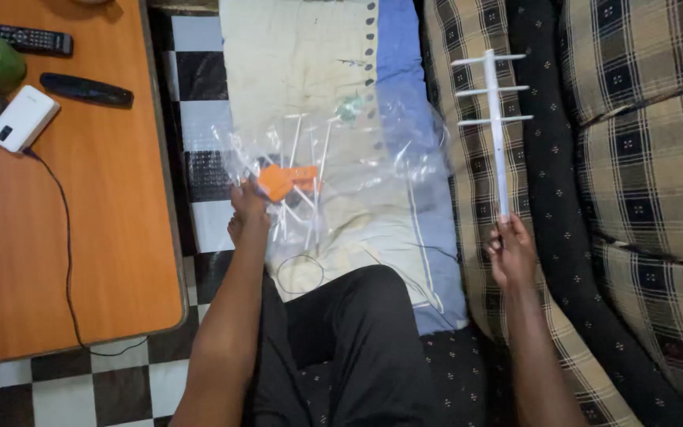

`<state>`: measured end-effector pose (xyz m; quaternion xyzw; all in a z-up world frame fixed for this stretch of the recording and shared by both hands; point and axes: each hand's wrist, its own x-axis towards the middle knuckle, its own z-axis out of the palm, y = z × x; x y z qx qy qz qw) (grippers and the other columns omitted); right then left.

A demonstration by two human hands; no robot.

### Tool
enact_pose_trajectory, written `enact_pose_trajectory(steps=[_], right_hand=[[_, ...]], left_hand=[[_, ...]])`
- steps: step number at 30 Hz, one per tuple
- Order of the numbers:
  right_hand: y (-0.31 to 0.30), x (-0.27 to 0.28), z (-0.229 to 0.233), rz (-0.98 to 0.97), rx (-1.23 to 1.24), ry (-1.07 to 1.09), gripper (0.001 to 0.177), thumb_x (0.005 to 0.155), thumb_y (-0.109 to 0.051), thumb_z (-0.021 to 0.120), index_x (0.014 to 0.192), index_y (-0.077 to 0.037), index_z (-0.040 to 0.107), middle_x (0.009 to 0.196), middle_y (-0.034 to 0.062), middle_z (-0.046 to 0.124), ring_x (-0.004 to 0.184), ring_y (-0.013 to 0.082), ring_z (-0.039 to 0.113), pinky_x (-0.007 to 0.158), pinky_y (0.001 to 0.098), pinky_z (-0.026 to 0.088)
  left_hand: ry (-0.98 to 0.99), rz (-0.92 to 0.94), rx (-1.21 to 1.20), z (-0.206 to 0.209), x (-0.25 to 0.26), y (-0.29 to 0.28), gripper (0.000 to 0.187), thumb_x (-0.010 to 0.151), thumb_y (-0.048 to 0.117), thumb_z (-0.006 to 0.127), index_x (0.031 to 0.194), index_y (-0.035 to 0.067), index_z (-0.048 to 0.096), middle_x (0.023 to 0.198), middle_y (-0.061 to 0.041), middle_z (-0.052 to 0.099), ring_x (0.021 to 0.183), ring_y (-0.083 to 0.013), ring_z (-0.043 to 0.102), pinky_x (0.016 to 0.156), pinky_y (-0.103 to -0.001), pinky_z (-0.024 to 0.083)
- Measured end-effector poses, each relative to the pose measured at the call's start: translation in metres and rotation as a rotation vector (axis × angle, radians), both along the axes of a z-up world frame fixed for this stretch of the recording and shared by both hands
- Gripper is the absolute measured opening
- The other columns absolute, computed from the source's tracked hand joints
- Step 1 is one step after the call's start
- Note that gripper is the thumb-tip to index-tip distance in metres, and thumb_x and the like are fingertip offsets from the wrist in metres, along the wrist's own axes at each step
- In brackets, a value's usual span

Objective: Assemble a television antenna from its plastic and metal components.

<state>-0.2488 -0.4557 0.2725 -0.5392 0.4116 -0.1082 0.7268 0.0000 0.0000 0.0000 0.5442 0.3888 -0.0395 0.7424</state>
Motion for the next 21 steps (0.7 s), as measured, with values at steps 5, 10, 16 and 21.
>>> enact_pose_trajectory(steps=[5,10,16,21], right_hand=[[0.015,0.052,-0.027,0.119,-0.073,0.007,0.028,0.106,-0.02,0.06,0.131,-0.007,0.062,0.08,-0.0036,0.054,0.064,0.0052,0.047,0.054,0.0197,0.039],[0.006,0.126,-0.095,0.158,0.001,0.061,0.02,0.104,-0.019,0.065,0.122,-0.011,0.065,0.082,-0.003,0.056,0.065,0.0058,0.05,0.054,0.0206,0.04],[-0.01,0.136,-0.145,0.062,-0.277,0.237,0.015,0.101,-0.017,0.065,0.116,-0.015,0.063,0.095,-0.0071,0.064,0.066,0.0037,0.054,0.051,0.0229,0.044],[-0.052,0.018,-0.23,0.2,-0.28,0.262,0.028,0.105,-0.01,0.061,0.088,0.01,0.055,0.077,0.0141,0.057,0.057,0.017,0.05,0.047,0.0309,0.034]], left_hand=[[0.077,-0.182,0.133,-0.001,-0.026,0.033,0.033,0.107,0.035,0.056,0.121,0.005,0.063,0.095,-0.003,0.066,0.08,-0.0126,0.057,0.069,-0.03,0.05],[-0.02,-0.25,0.073,-0.005,-0.042,0.055,0.024,0.106,0.024,0.063,0.116,0.003,0.062,0.094,0.0,0.066,0.079,-0.008,0.061,0.066,-0.029,0.054],[-0.022,-0.316,-0.091,0.013,-0.057,0.056,0.021,0.105,0.026,0.062,0.115,0.008,0.066,0.081,0.003,0.057,0.066,-0.0078,0.046,0.056,-0.026,0.041],[0.027,-0.38,0.125,0.026,-0.047,0.049,0.026,0.105,0.03,0.063,0.113,0.006,0.068,0.082,0.003,0.053,0.071,-0.0083,0.044,0.062,-0.029,0.041]])
